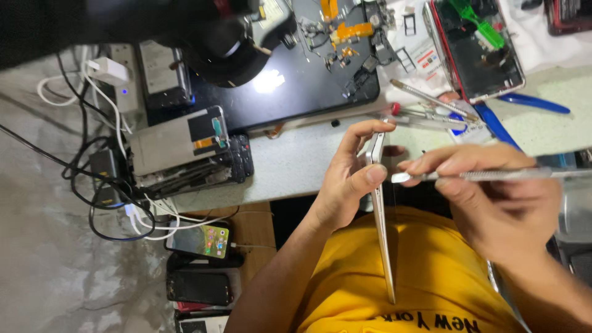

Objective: The person uses a metal prying tool to carefully separate the screen assembly from the back housing of a white tablet. They work along the edges to release clips, then lift the screen to reveal the internal battery and components.

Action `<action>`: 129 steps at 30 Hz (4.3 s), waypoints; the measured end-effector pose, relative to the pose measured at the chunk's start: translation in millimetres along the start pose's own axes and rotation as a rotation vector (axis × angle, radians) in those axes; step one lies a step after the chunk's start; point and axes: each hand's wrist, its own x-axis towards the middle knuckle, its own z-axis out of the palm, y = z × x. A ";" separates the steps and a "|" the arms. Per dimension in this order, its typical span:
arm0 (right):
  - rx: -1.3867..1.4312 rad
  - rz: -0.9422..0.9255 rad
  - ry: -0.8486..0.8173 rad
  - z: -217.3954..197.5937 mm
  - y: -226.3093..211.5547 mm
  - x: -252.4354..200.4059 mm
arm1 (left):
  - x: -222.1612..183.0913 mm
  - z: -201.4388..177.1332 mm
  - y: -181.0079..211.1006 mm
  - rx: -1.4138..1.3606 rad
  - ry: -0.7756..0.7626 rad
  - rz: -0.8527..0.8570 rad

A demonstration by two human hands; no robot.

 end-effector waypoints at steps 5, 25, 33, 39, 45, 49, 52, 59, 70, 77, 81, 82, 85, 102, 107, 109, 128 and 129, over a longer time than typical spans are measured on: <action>-0.178 -0.014 -0.094 0.0 2.0 3.9 | 4.4 -2.1 3.3 -0.032 0.037 -0.017; -0.078 0.030 -0.078 -4.4 20.0 -21.7 | -4.2 2.0 18.0 0.087 0.061 -0.118; -0.149 -0.034 -0.087 -6.5 21.5 -29.8 | -8.1 5.9 18.6 0.101 0.086 -0.171; 0.013 0.060 -0.017 -6.9 30.4 -36.6 | -9.0 6.8 16.7 0.105 0.090 -0.167; 0.003 0.218 -0.095 -21.6 25.4 -17.1 | -9.7 6.9 14.9 0.114 0.082 -0.152; -0.215 0.038 -0.138 -5.8 12.2 -22.2 | -10.1 5.4 13.4 0.114 0.079 -0.110; -0.236 0.159 -0.122 -4.4 4.0 -12.4 | -10.1 3.7 12.0 0.124 0.080 -0.113; -0.405 0.129 -0.159 10.1 -17.0 2.0 | -7.9 4.5 13.7 0.117 0.087 -0.134; -0.122 0.188 -0.075 -4.8 17.1 -19.7 | -8.6 -0.5 10.9 0.097 0.073 -0.101; -0.054 0.255 -0.062 -8.1 24.1 -15.0 | -7.1 -0.3 8.9 0.113 0.070 -0.028; -0.090 0.178 -0.115 -8.2 20.6 -12.2 | -6.2 1.6 8.7 0.113 0.077 -0.030; -0.164 0.126 -0.115 -3.9 18.5 -14.3 | -5.4 2.3 9.1 0.124 0.084 -0.023; -0.292 0.011 -0.152 4.6 10.0 -17.7 | -4.7 3.4 8.1 0.150 0.103 -0.011; -0.721 0.107 -0.341 -13.1 -39.3 21.5 | 5.3 15.5 9.3 0.327 0.104 -0.019; -0.294 0.331 -0.113 -24.2 -0.9 8.2 | 4.0 15.4 11.2 0.182 0.126 -0.057; -0.200 0.221 -0.073 -21.0 9.1 -17.6 | 1.9 14.3 10.7 0.221 0.124 -0.037; 0.161 0.166 -0.070 -21.0 33.1 -39.9 | -2.9 15.5 7.7 0.240 0.137 -0.057; 0.067 0.159 -0.088 -17.8 27.9 -36.0 | -2.6 15.7 7.4 0.228 0.138 -0.049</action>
